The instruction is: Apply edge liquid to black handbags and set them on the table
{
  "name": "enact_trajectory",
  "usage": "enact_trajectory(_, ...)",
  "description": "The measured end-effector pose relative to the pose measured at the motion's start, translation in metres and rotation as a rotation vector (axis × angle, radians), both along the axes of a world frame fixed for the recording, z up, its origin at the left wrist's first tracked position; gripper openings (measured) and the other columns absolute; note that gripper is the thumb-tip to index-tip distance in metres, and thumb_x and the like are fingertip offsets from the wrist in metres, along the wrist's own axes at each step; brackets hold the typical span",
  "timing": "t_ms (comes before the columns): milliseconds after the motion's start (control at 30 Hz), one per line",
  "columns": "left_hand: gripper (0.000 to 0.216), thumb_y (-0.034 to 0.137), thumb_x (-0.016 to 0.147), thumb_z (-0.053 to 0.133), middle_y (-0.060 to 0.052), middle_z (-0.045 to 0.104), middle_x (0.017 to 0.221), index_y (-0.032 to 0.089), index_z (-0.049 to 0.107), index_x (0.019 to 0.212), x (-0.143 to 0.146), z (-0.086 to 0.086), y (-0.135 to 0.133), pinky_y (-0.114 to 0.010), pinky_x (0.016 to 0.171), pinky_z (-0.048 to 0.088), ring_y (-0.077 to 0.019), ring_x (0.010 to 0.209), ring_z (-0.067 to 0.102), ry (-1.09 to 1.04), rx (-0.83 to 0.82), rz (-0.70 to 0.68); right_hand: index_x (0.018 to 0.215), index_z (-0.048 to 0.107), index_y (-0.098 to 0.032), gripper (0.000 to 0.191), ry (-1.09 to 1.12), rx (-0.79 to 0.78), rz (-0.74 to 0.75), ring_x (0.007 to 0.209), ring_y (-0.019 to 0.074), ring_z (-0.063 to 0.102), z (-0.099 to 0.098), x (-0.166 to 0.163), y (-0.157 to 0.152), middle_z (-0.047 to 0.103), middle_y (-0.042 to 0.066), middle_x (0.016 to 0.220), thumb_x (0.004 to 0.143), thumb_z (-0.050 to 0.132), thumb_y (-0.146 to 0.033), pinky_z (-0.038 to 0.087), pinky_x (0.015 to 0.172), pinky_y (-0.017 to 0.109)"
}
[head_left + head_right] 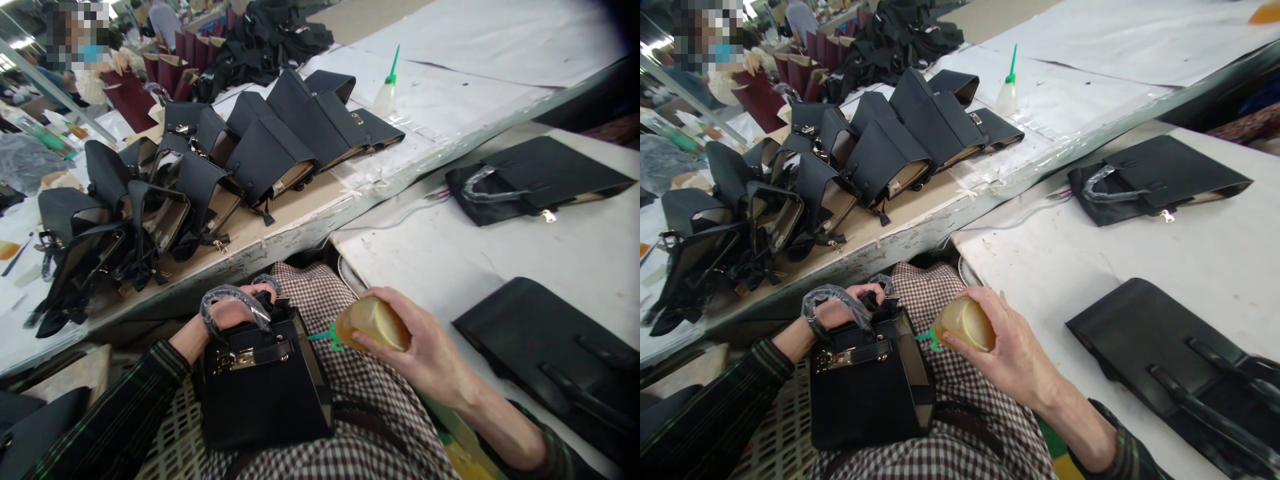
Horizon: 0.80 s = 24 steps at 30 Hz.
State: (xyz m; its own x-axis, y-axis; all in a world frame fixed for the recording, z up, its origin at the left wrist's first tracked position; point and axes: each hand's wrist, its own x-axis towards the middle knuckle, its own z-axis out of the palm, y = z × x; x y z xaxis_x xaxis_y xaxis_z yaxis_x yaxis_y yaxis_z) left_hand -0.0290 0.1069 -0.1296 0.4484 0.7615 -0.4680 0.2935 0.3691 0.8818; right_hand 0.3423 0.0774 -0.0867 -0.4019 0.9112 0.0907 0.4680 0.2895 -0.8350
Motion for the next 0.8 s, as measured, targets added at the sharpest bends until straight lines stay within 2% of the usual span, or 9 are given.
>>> enact_trajectory(200,0.024,0.019,0.069,0.084,0.001,0.060,0.085,0.017,0.065,0.083,0.006,0.008,0.000,-0.027,0.074,0.043,-0.0154,0.079,0.052,0.006,0.035,0.005,0.129,0.054,-0.027,0.043,-0.011,-0.030,0.005,0.094,0.0261,0.072,-0.002,0.004,-0.006,0.072,0.006,0.115,0.098,0.071,-0.053,0.060,0.084,0.040)
enact_trajectory(400,0.024,0.020,0.069,0.083,0.000,0.060,0.084,0.017,0.065,0.084,0.005,0.007,-0.001,-0.028,0.074,0.045,-0.0165,0.078,0.053,0.008,0.028,0.008,0.129,0.055,-0.026,0.042,-0.026,-0.012,0.054,0.096,0.0264,0.072,-0.004,0.006,-0.009,0.072,0.008,0.116,0.099,0.071,-0.051,0.060,0.084,0.040)
enact_trajectory(800,0.026,0.023,0.068,0.084,0.001,0.058,0.084,0.018,0.063,0.083,0.008,0.014,-0.003,-0.028,0.073,0.045,-0.0162,0.077,0.052,0.035,0.032,0.005,0.122,0.057,-0.026,0.035,-0.046,-0.203,0.186,0.091,0.0250,0.070,0.003,0.012,-0.019,0.071,0.004,0.108,0.097,0.074,-0.045,0.058,0.081,0.040)
